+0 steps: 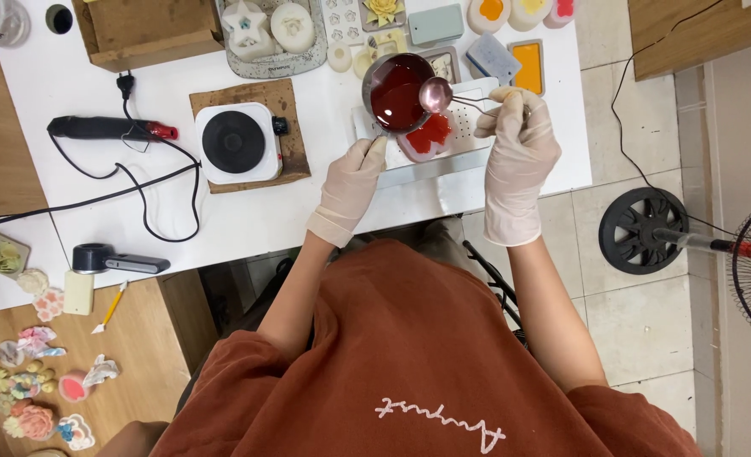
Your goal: The person ladles melted red wax from a heating pot and pours it into a flower-shaped candle mold on the table, then uses a heat gun and a small tool to smooth and fill the mold. They wipe the work surface with a tissue and handle finished candles and molds around the table.
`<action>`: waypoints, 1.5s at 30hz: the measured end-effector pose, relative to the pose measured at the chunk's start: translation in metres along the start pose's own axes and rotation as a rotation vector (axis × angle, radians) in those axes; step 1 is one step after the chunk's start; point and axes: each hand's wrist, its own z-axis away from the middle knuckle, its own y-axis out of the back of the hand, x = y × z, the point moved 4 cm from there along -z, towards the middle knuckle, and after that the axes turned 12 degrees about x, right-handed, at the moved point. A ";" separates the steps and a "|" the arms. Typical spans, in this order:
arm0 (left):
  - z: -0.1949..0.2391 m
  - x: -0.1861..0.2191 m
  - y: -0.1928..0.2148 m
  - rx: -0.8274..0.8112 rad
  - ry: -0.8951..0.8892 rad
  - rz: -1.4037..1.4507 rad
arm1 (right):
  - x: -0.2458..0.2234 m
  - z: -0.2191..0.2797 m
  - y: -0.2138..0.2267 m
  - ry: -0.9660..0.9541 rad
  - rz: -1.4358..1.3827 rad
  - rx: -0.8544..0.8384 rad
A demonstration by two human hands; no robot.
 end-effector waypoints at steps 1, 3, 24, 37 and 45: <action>0.003 -0.006 -0.005 -0.012 0.124 0.095 | 0.001 0.001 -0.006 -0.070 -0.034 -0.028; 0.003 -0.009 -0.007 -0.023 0.247 0.188 | 0.007 0.003 -0.016 -0.139 -0.072 -0.058; -0.074 0.008 0.134 -0.413 1.098 0.956 | -0.039 0.082 0.003 -0.275 -0.182 -0.514; -0.089 -0.008 0.218 -0.481 1.150 1.328 | 0.011 0.068 0.039 -0.502 -0.156 -0.418; -0.078 -0.016 0.220 -0.392 1.221 1.475 | 0.019 0.061 0.034 -0.556 -0.148 -0.412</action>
